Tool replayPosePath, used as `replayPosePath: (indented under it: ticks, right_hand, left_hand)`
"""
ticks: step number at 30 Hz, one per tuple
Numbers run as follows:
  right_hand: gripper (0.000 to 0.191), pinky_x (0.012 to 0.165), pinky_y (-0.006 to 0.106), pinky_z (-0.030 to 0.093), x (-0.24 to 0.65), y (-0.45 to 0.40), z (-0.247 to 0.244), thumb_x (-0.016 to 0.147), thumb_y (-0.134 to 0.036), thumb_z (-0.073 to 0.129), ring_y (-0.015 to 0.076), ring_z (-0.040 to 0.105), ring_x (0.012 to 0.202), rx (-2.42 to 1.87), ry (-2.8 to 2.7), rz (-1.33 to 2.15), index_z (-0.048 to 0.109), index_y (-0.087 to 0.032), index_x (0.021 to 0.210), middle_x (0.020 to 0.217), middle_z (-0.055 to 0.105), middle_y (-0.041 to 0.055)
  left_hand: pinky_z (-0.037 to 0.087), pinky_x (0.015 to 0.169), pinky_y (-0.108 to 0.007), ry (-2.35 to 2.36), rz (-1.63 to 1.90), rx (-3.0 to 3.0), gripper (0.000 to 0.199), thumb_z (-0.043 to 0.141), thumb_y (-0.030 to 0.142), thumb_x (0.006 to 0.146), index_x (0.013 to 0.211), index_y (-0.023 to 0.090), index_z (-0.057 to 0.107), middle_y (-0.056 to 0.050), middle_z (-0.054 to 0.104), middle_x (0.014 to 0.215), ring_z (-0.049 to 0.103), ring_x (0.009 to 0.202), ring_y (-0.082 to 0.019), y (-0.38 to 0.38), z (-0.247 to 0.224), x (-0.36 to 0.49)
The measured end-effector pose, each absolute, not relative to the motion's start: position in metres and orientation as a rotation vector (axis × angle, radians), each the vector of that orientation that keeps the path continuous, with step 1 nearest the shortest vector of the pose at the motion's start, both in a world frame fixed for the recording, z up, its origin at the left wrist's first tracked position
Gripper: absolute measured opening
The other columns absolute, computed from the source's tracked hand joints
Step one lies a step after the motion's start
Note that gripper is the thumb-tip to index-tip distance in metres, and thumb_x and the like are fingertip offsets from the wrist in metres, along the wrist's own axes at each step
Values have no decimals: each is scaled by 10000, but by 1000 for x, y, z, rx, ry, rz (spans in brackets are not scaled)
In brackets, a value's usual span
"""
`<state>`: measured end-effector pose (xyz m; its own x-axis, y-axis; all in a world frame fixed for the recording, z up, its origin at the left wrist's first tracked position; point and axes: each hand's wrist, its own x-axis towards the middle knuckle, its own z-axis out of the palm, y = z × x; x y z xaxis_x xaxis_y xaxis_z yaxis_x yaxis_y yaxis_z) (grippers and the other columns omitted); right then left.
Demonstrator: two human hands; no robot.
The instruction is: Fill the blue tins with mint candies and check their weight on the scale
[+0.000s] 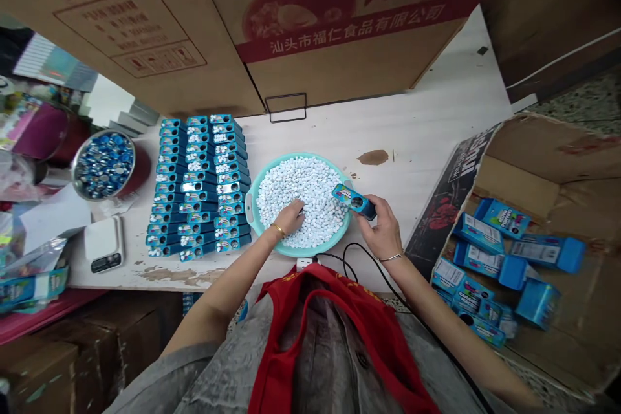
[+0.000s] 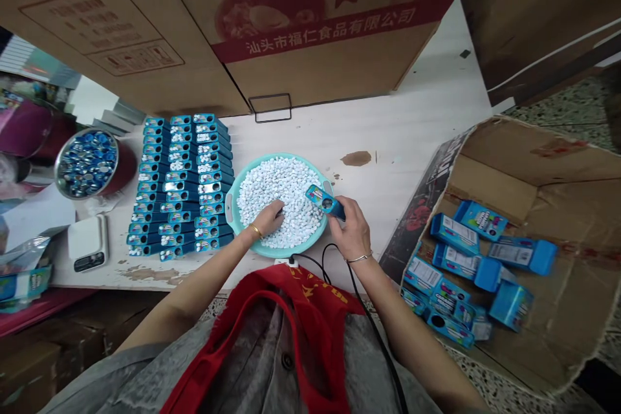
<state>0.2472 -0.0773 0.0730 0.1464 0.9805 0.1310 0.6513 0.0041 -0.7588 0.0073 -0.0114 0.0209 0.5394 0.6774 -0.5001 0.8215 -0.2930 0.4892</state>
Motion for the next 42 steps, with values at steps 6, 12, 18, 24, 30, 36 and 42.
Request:
replayPosePath:
  ticks: [6, 12, 18, 24, 30, 36, 42]
  right_hand:
    - [342, 843, 422, 507, 252, -79, 71, 824, -236, 539, 257, 585, 971, -1744, -1589, 565, 516, -218, 1165, 1052, 603, 95]
    - [366, 894, 446, 499, 242, -76, 72, 824, -172, 503, 276, 567, 1031, -1669, -1758, 533, 513, -216, 1188, 1102, 601, 114]
    - [405, 911, 458, 497, 223, -74, 71, 799, -120, 484, 284, 555, 1060, -1576, -1843, 556, 517, -200, 1195, 1120, 604, 123]
    - [367, 902, 442, 507, 213, -76, 66, 827, -148, 487, 272, 564, 1049, -1548, -1832, 569, 517, -188, 1191, 1108, 614, 128]
    - [387, 923, 457, 503, 217, -76, 60, 805, -125, 490, 276, 561, 1069, -1547, -1797, 584, 519, -189, 1185, 1120, 606, 129]
    - [415, 946, 463, 494, 219, -75, 57, 796, -108, 483, 275, 562, 1087, -1535, -1790, 629, 516, -214, 1196, 1132, 602, 111]
    - [408, 944, 453, 493, 217, -74, 56, 802, -126, 498, 269, 566, 1086, -1520, -1773, 677, 514, -224, 1198, 1139, 600, 105]
  left_hand:
    - [455, 824, -321, 1125, -88, 2039, 236, 434, 269, 910, 1118, 164, 477, -91, 561, 1047, 547, 919, -188, -6, 64, -18]
    - [449, 839, -311, 956, -1, 2206, 232, 434, 274, 925, 1115, 157, 496, -93, 570, 1031, 550, 937, -182, 12, 143, -19]
    - [479, 749, -330, 938, -509, 2495, 198, 435, 182, 909, 1077, 129, 526, -105, 580, 1040, 588, 923, -217, 21, 204, 21]
    - [455, 575, -291, 1009, -760, 2717, 337, 303, 61, 921, 1189, 110, 502, -140, 561, 1083, 624, 805, -197, 3, 239, 61]
    - [492, 662, -325, 908, -602, 2790, 223, 388, 135, 937, 1038, 124, 587, -89, 611, 909, 603, 838, -218, 6, 226, 32]
    - [494, 719, -289, 832, -218, 2708, 283, 389, 233, 962, 1184, 154, 546, -83, 628, 976, 588, 881, -184, 15, 181, -21]
    - [477, 818, -298, 1032, -131, 2540, 303, 376, 267, 966, 1214, 177, 525, -88, 606, 1054, 571, 971, -187, 17, 154, -40]
